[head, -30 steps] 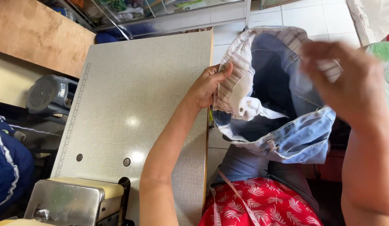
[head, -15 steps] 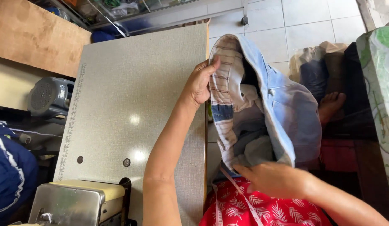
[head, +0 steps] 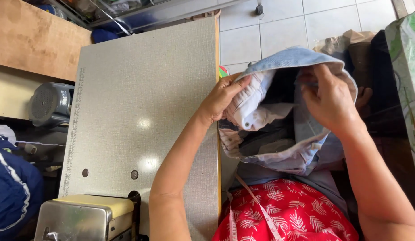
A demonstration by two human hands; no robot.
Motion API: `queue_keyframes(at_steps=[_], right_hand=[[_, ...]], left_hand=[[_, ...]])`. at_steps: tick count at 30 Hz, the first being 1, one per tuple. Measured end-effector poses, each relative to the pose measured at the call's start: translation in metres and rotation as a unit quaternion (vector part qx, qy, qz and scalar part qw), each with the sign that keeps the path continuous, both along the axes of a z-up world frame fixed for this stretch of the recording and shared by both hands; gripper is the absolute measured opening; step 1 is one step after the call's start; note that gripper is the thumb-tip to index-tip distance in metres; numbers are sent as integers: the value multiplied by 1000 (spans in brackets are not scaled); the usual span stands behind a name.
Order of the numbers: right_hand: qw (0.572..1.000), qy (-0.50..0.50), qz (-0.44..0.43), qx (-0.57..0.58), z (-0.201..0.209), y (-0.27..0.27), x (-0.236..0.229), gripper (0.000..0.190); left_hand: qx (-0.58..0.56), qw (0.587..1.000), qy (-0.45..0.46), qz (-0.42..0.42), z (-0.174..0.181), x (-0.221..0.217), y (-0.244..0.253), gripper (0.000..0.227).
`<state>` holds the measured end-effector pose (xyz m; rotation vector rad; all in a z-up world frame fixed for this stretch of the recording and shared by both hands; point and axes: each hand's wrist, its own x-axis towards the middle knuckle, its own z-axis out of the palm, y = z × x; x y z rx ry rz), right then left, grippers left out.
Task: Manually inspecting and preparing denim jeans by checking the waistband, pockets, and seams at a sewing workstation.
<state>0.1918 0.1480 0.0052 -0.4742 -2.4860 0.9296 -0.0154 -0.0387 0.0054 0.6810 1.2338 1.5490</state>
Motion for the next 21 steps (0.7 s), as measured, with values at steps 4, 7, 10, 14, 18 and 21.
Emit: queue_keyframes(at_steps=[4, 7, 10, 14, 18, 21], right_hand=[[985, 74, -85, 130, -24, 23, -8, 20], [972, 171, -103, 128, -11, 17, -15, 17], [981, 95, -60, 159, -14, 23, -26, 18], [991, 9, 55, 121, -63, 32, -60, 23], [982, -134, 129, -28, -82, 10, -67, 23], [977, -151, 129, -78, -87, -2, -66, 35]], left_hand=[[-93, 982, 89, -138, 18, 16, 0, 54], [-119, 924, 283, -227, 64, 38, -3, 91], [-30, 968, -1, -250, 45, 48, -15, 69], [-83, 961, -98, -246, -66, 43, -35, 27], [-149, 945, -237, -168, -109, 56, -61, 29], [-163, 946, -246, -133, -120, 52, -67, 28]])
